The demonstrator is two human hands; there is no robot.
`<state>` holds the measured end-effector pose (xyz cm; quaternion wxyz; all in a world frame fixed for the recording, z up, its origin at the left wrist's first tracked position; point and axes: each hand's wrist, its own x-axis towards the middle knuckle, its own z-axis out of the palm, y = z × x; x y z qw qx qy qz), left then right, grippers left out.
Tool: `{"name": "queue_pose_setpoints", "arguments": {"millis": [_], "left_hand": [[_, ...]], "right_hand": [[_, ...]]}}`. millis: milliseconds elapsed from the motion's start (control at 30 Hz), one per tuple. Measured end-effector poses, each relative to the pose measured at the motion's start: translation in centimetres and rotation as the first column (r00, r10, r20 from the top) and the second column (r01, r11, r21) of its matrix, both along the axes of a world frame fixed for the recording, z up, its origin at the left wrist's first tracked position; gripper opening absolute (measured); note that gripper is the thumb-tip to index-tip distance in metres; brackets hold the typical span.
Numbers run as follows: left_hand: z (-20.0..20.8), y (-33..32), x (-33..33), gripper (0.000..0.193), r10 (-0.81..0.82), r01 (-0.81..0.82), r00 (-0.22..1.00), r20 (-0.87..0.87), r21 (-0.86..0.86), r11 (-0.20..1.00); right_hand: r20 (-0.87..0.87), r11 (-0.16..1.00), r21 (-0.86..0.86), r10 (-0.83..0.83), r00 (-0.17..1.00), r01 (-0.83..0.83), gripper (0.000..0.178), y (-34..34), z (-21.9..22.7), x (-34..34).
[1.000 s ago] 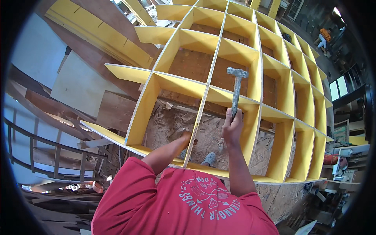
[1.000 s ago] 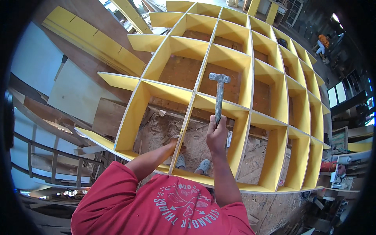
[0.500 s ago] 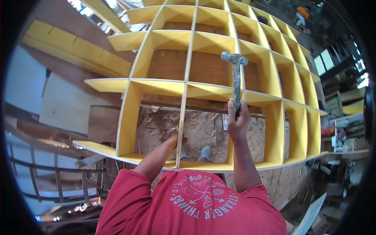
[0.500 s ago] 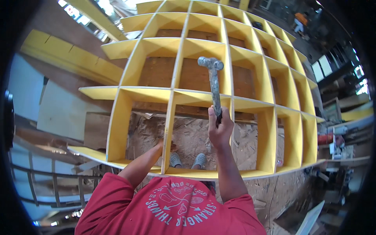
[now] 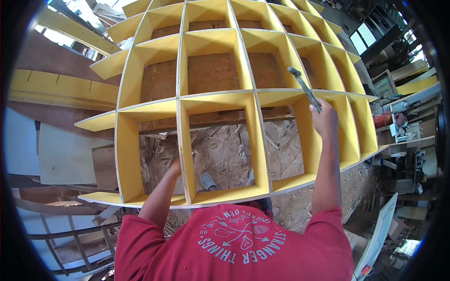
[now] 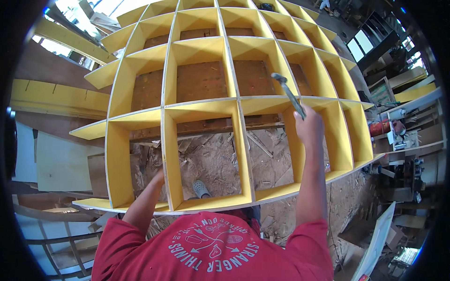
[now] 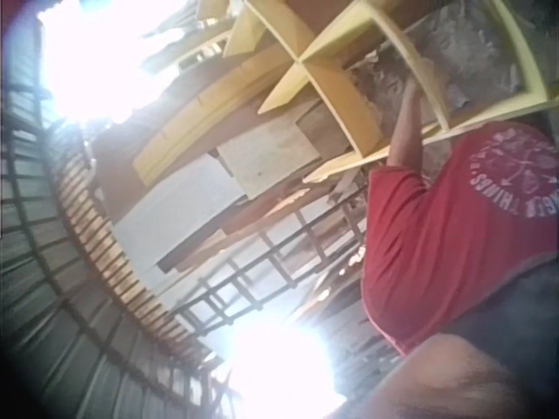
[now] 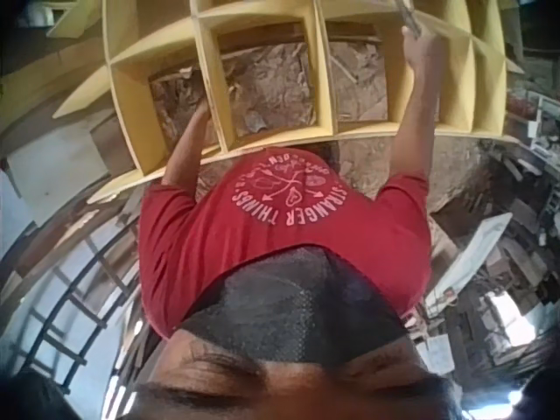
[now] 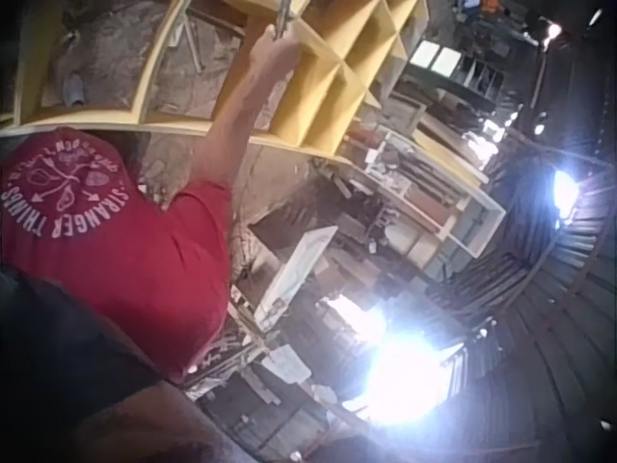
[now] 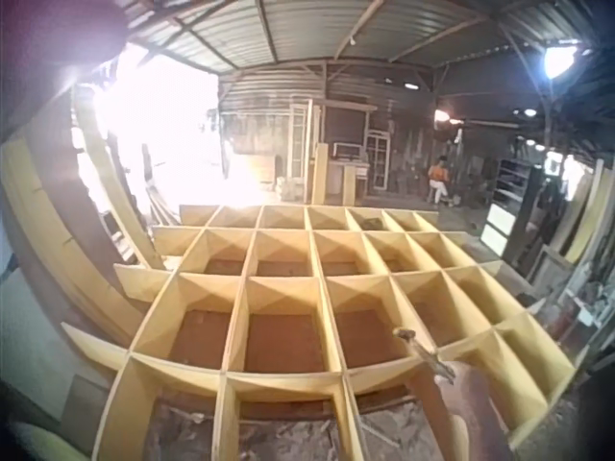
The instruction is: The person assembles a wooden grid shelf by securing the intersecting dividers with a hammer, handling an axe, and attaching an outer wooden board to the side using a hammer.
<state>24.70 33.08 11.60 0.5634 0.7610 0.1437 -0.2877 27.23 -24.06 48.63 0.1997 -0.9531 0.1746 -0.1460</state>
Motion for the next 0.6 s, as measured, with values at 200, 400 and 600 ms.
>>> {"name": "queue_pose_setpoints", "arguments": {"millis": [200,400,600], "left_hand": [[18.3,-2.6,0.4,0.035,-0.125,-0.145,0.94,0.319,0.701,0.698],[29.3,-12.6,-11.1,0.03,0.218,-0.82,0.465,0.858,0.325,0.472],[19.1,-15.4,-20.4,0.04,0.838,-0.971,-0.146,0.525,-0.24,-0.019]], "right_hand": [[-0.368,0.952,-0.198,0.15,0.918,-0.235,0.016,-6.8,-5.4,16.7],[-0.439,0.898,-0.176,0.295,0.849,-0.403,0.027,-8.2,-15.5,25.5],[-0.163,0.875,0.115,0.484,0.86,-0.471,0.022,-10.5,-15.5,23.6]]}}
